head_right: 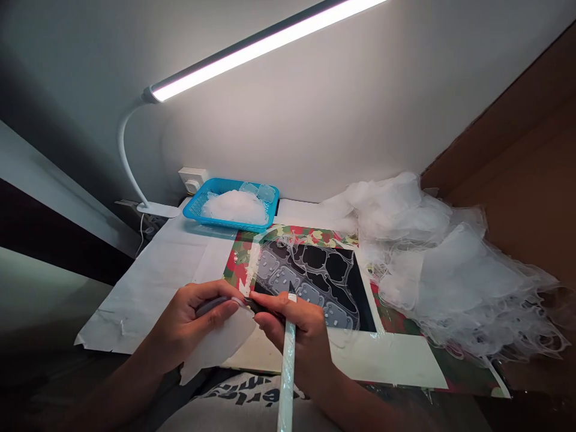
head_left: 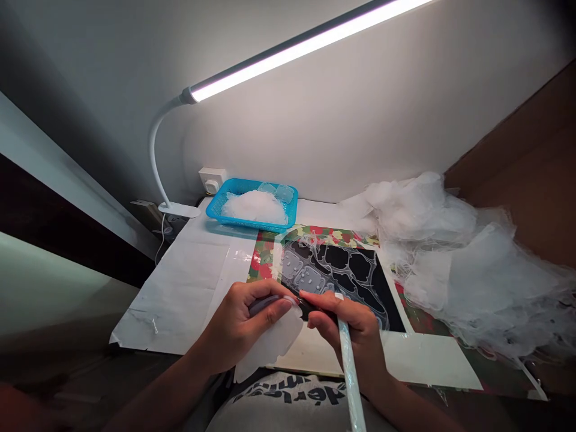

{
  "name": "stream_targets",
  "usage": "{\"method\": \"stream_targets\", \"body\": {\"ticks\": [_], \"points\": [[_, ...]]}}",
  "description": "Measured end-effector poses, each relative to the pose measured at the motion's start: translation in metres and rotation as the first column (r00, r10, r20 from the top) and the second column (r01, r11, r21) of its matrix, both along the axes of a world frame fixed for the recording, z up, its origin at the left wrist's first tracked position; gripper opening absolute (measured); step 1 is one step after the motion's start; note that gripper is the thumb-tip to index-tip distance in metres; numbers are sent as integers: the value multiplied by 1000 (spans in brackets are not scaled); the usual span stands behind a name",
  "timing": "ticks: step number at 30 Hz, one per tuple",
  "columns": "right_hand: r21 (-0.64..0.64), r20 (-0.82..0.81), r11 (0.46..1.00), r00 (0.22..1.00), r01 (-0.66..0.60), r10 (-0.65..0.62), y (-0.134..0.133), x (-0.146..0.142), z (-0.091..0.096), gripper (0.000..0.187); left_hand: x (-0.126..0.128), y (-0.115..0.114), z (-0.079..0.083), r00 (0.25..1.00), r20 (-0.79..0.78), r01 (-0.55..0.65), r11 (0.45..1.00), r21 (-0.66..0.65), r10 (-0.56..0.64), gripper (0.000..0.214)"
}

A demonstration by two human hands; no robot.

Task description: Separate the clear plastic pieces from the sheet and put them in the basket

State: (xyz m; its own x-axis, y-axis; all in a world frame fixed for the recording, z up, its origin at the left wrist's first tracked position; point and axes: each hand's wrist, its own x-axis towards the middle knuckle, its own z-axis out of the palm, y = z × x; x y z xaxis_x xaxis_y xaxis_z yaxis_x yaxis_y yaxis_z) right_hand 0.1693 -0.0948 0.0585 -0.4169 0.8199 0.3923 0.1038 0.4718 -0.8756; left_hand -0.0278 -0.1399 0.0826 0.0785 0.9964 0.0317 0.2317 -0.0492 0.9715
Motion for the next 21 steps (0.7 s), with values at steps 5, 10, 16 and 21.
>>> {"method": "stream_targets", "body": {"ticks": [5,10,16,21], "points": [[-4,-14,1000,1000,-19,19,0,0,-2,24,1,-1,-2,1000,3,-8,1000,-10,8,23],[4,-38,1000,999,-31,31,-2,-1,-4,23,1,0,-1,1000,0,16,998,-54,-16,25],[-100,-37,995,999,-20,17,2,-4,-5,23,-1,-3,-4,997,63,56,991,-118,-49,28],[-326,-30,943,998,-70,64,29,-43,-40,34,-60,10,2,999,43,19,988,-155,-12,29]]}}
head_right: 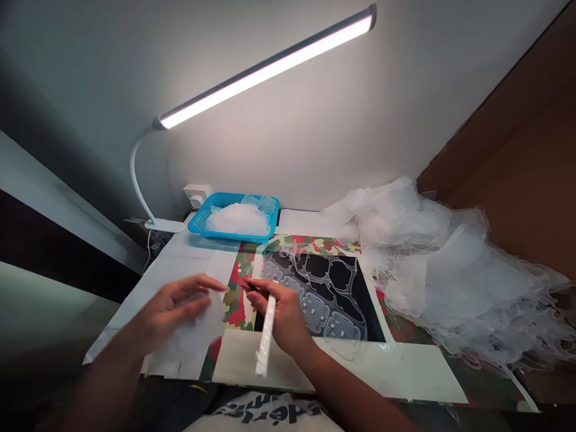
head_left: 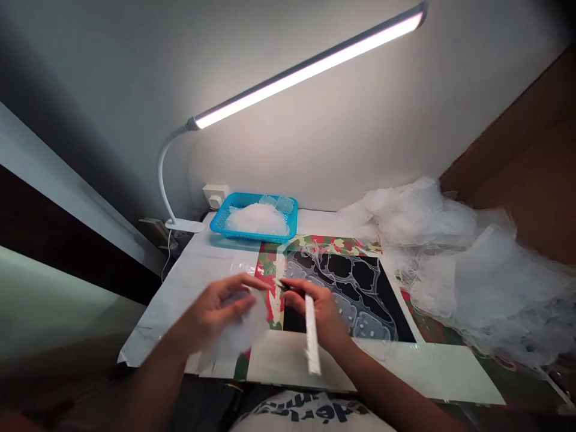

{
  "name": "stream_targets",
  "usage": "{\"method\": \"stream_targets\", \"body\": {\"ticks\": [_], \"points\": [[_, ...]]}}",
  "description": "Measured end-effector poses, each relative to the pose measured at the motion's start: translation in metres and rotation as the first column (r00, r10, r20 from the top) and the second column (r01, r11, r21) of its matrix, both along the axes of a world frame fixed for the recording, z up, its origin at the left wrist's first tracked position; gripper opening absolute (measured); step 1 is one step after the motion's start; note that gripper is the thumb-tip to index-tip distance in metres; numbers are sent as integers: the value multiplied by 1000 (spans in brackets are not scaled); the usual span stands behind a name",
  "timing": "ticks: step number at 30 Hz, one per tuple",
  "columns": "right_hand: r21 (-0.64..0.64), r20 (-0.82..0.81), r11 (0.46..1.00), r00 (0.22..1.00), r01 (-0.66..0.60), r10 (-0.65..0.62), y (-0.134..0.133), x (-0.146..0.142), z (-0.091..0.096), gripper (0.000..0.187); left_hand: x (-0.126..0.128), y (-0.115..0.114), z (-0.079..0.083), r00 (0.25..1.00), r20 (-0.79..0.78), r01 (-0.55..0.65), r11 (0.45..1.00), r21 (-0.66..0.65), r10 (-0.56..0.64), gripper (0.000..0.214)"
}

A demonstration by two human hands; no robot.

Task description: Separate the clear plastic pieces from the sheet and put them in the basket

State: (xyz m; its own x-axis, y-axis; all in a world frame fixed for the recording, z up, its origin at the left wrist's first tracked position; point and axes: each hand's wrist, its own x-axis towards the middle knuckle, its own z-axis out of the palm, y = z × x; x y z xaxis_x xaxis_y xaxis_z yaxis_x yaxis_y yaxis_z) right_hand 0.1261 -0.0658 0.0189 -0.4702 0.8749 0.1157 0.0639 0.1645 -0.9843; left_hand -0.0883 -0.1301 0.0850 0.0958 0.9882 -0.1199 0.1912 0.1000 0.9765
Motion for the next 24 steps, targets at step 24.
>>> {"method": "stream_targets", "body": {"ticks": [24], "points": [[468,417,758,643,454,-642,87,160,-48,29,-22,200,-35,717,-570,232,634,738,401,49]]}}
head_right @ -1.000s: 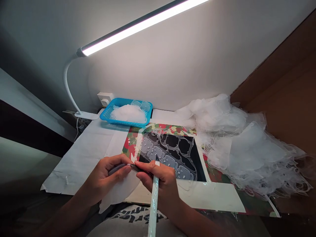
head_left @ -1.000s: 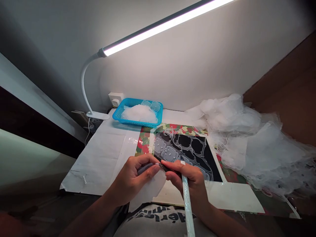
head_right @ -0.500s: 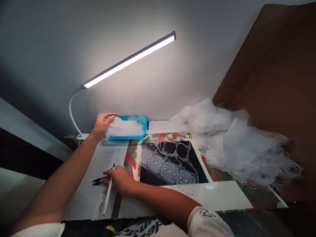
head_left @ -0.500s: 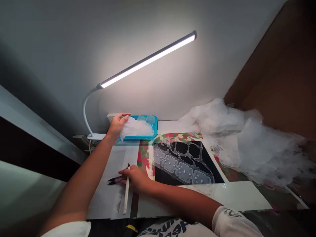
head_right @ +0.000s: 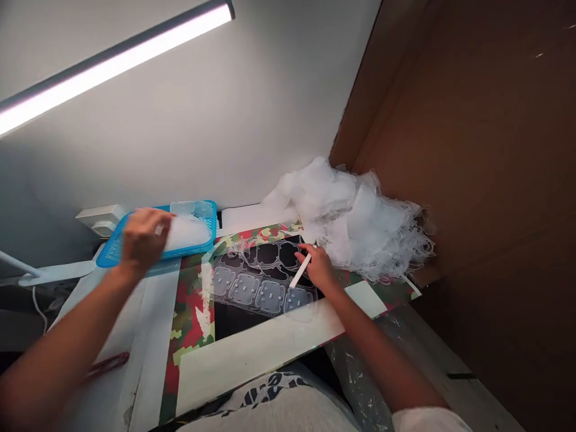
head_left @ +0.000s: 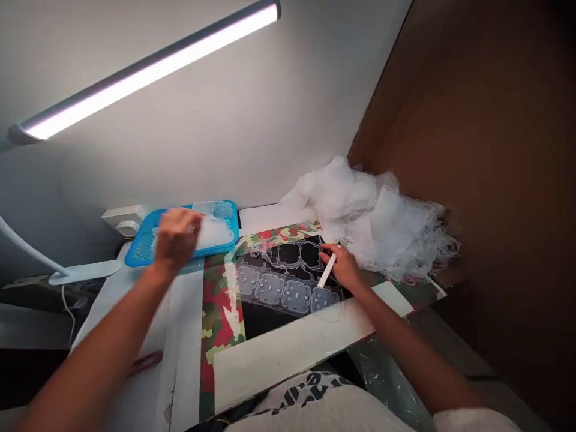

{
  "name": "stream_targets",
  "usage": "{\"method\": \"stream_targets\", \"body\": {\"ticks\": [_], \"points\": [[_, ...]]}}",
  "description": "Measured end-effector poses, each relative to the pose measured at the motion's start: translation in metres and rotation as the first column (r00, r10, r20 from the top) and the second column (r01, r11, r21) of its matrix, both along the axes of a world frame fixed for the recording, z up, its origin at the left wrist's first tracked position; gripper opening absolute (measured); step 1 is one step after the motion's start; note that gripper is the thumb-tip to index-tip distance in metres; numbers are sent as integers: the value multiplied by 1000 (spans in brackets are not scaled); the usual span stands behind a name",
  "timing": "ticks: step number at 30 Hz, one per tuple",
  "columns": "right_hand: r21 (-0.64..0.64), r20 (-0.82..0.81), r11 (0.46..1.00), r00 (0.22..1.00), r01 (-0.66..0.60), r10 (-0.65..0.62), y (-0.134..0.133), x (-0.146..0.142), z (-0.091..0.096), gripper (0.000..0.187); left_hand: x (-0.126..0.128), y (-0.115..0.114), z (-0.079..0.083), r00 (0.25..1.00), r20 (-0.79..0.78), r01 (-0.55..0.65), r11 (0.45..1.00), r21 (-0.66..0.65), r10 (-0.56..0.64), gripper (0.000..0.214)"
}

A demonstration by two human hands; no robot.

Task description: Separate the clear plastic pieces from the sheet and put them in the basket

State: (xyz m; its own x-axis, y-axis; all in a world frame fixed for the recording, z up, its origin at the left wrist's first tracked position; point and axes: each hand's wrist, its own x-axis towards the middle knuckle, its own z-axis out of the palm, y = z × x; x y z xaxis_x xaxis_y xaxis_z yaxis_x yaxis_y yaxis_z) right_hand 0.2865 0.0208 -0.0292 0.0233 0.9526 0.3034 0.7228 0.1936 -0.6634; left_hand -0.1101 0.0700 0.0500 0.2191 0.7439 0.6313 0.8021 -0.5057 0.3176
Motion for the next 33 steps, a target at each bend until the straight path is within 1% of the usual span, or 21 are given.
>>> {"method": "stream_targets", "body": {"ticks": [2,3,4,5,7,8,10,11,13,14,16,17,19,20,22,23,24,25,28,30,33], "points": [[-28,39,999,998,-42,43,27,5,-7,38,45,-18,-31,983,-86,156,984,-87,-163,45],[-39,47,997,996,-73,75,40,3,-9,37,65,-26,-47,957,-135,239,960,-143,-258,45],[-47,48,994,994,-96,98,52,-1,-10,31,81,-32,-62,894,-220,341,911,-233,-391,47],[-50,46,994,994,-102,104,64,-5,-11,22,92,-37,-75,833,-294,376,869,-321,-469,48],[-39,40,996,996,-74,76,84,-9,-9,11,96,-37,-90,802,-382,311,867,-388,-459,48],[-25,35,999,998,-47,48,93,-8,-7,11,92,-34,-94,813,-413,250,887,-389,-411,49],[3,22,1000,1000,-6,6,106,-3,-3,13,79,-27,-92,841,-448,142,923,-357,-303,49],[11,14,1000,1000,4,-5,110,1,-1,13,73,-24,-89,848,-460,110,937,-331,-262,49],[25,0,1000,1000,6,-6,109,9,4,11,69,-27,-81,851,-479,95,961,-261,-214,43],[43,-20,999,1000,-1,2,105,12,6,12,73,-33,-79,850,-486,104,970,-221,-202,40],[78,-110,996,993,-44,52,87,14,10,23,90,-53,-77,852,-481,147,976,-162,-208,40],[82,-178,993,979,-82,96,74,14,12,30,102,-65,-78,853,-465,186,970,-155,-238,42],[18,-321,975,922,-223,217,43,12,14,41,126,-91,-84,831,-411,313,926,-210,-374,40],[-40,-370,948,886,-315,279,27,10,14,45,136,-102,-87,820,-387,351,904,-244,-422,40],[-147,-405,867,828,-477,387,-4,5,14,45,148,-116,-94,814,-347,379,879,-291,-466,44],[-187,-416,833,810,-520,412,-18,2,12,42,150,-120,-96,814,-337,378,872,-312,-473,46],[-219,-429,812,801,-541,418,-30,0,11,37,150,-121,-97,811,-330,379,864,-331,-482,48],[-242,-448,807,800,-538,399,-40,-2,9,32,148,-121,-97,804,-325,386,853,-351,-497,49],[-277,-461,828,823,-487,330,-57,-7,5,21,140,-117,-96,781,-305,417,818,-396,-546,53],[-246,-388,841,844,-482,370,-61,-8,3,15,137,-115,-96,773,-293,429,803,-413,-563,52],[-153,-267,839,839,-523,474,-61,-10,1,18,136,-114,-97,763,-292,437,794,-423,-576,51]]}}
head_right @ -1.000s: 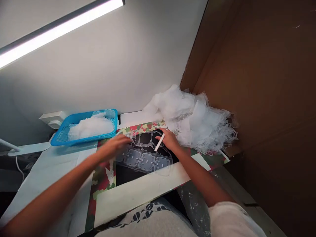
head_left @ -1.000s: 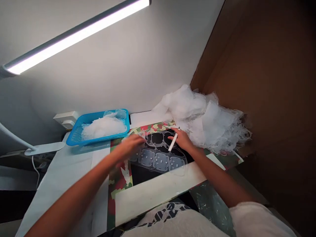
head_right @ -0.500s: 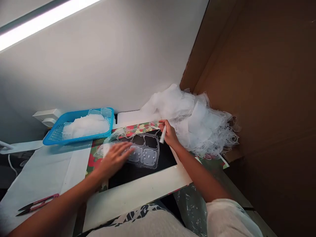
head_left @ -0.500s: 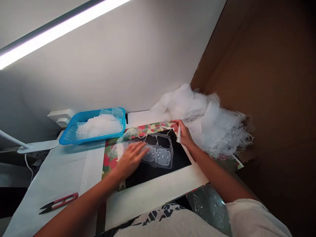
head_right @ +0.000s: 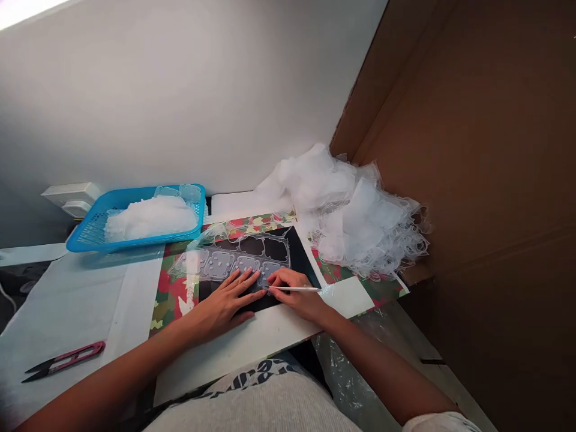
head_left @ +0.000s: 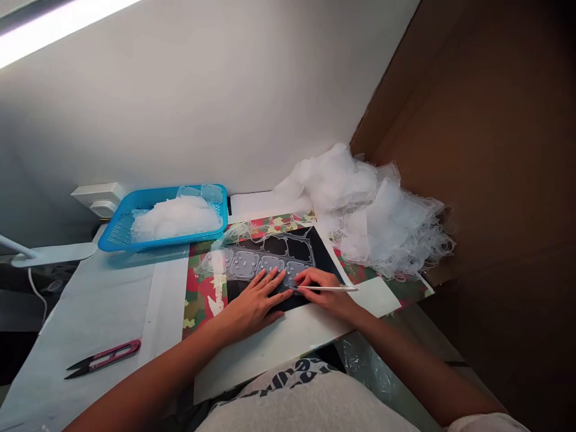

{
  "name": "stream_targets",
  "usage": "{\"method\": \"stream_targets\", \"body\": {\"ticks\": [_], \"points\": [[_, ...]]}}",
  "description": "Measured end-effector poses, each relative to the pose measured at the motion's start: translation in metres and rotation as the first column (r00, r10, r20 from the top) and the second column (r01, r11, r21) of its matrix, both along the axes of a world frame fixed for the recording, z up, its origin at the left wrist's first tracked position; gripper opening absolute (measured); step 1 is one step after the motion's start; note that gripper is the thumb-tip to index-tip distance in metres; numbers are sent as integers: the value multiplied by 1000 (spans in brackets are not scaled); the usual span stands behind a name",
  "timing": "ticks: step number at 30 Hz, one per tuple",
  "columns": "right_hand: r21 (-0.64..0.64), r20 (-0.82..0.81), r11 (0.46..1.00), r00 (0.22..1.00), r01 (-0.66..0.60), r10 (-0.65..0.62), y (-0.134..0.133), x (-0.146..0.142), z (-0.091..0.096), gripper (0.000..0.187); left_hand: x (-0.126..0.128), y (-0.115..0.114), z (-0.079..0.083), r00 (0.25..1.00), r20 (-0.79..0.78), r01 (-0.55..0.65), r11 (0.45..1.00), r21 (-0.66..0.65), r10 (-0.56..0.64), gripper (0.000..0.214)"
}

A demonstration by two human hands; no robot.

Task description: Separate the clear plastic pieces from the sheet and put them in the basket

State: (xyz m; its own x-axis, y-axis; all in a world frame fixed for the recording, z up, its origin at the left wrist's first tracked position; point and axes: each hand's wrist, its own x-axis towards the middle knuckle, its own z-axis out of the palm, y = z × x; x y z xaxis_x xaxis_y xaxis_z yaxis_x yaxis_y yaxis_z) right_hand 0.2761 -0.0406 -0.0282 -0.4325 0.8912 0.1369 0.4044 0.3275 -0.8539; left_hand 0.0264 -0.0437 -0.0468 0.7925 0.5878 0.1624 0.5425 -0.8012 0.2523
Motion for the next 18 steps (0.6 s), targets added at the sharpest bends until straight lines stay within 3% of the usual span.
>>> {"method": "stream_targets", "body": {"ticks": [6,18], "points": [[101,49,995,999,-17,12,0,-4,-5,17,-1,-1,-2,1000,5,4,1000,-20,-4,51],[67,48,997,998,32,-35,-3,-9,-4,20,-1,0,-2,999,42,7,999,-43,-5,50]]}}
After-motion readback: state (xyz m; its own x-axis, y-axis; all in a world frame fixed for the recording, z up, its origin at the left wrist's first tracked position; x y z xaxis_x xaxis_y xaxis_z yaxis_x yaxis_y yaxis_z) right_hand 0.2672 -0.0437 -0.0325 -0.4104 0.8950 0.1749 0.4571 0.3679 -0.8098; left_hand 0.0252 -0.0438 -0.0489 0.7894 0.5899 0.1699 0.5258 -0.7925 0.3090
